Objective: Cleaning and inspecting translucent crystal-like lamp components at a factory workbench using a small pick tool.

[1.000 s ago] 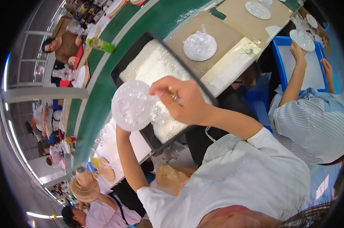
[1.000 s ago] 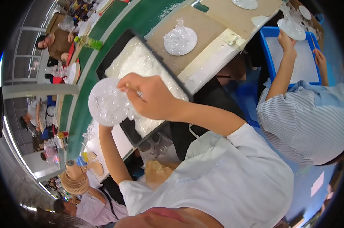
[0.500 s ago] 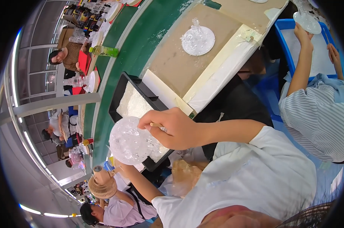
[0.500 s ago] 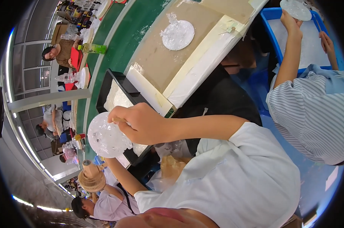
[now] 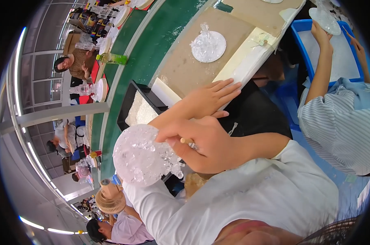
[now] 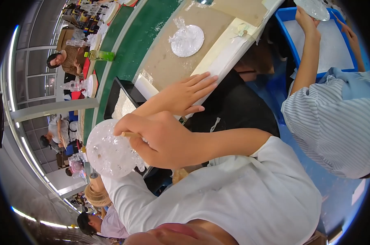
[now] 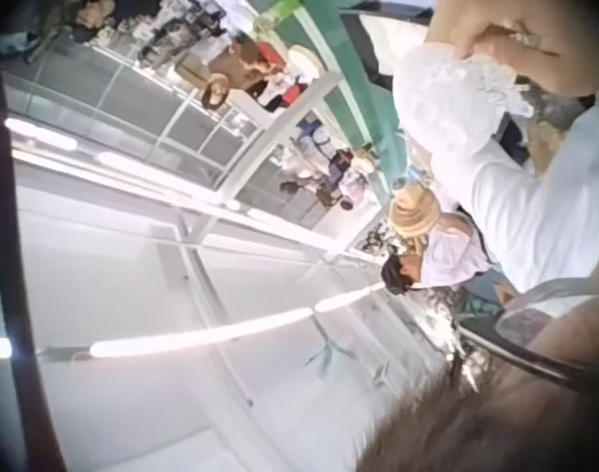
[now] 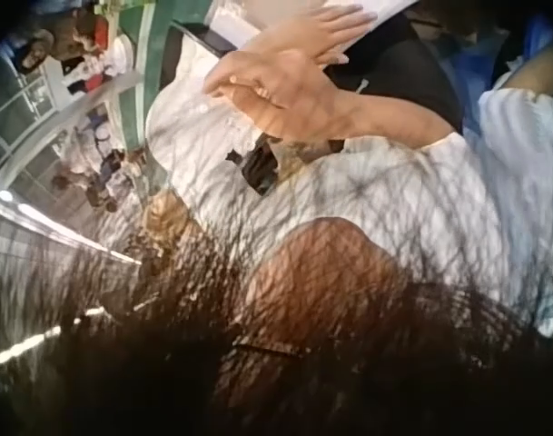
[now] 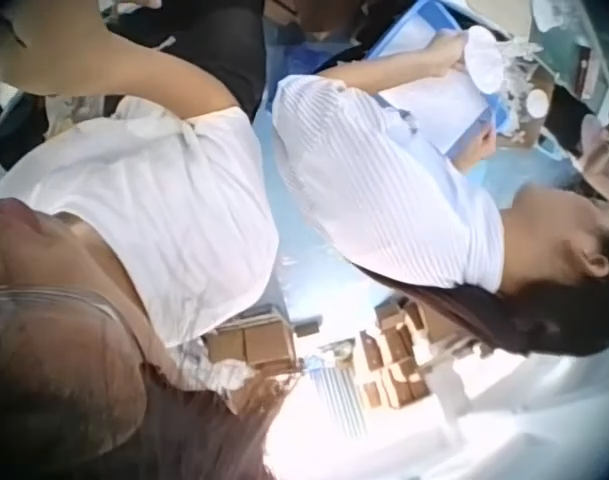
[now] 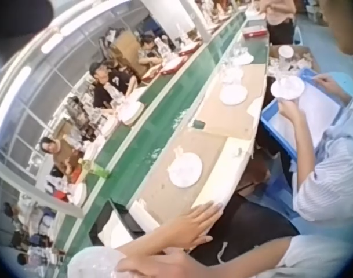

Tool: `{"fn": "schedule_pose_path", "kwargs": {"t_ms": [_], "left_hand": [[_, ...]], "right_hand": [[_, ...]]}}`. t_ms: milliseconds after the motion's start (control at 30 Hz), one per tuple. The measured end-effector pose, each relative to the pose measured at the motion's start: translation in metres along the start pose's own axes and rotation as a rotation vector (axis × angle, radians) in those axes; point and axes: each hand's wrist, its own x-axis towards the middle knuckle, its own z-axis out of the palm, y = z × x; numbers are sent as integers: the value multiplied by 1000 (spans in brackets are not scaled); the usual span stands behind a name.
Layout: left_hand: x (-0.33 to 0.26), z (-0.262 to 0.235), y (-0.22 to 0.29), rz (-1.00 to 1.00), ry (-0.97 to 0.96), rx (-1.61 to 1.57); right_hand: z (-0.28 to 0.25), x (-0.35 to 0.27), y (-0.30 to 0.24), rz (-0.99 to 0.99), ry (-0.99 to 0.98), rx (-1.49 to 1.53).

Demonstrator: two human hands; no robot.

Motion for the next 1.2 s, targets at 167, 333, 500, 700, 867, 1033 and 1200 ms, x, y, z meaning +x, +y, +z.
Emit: {"fn": "schedule_pose_path", "kwargs": {"t_ms": [167,333,500,700,867,1033,1200], "left_hand": [[9,1,-24,29,26,39],[-8,19,-58,-242,235,-60],[33,-14,-83,-616,526,62],[69,-2,-125,-484,563,119],[103,-9,-151,-402,701,-8],[133,2,-158,-474,648,-21],[107,34,-99,-482,743,225]], "right_hand": [[-28,5,3,-35,72,-98],[-38,10,10,-29,157,-92],[-43,14,2,40,82,-75],[-47,8,6,82,87,-45],[-47,9,5,35,69,-64],[-48,9,4,66,73,9],[-58,3,5,106,55,8]]}}
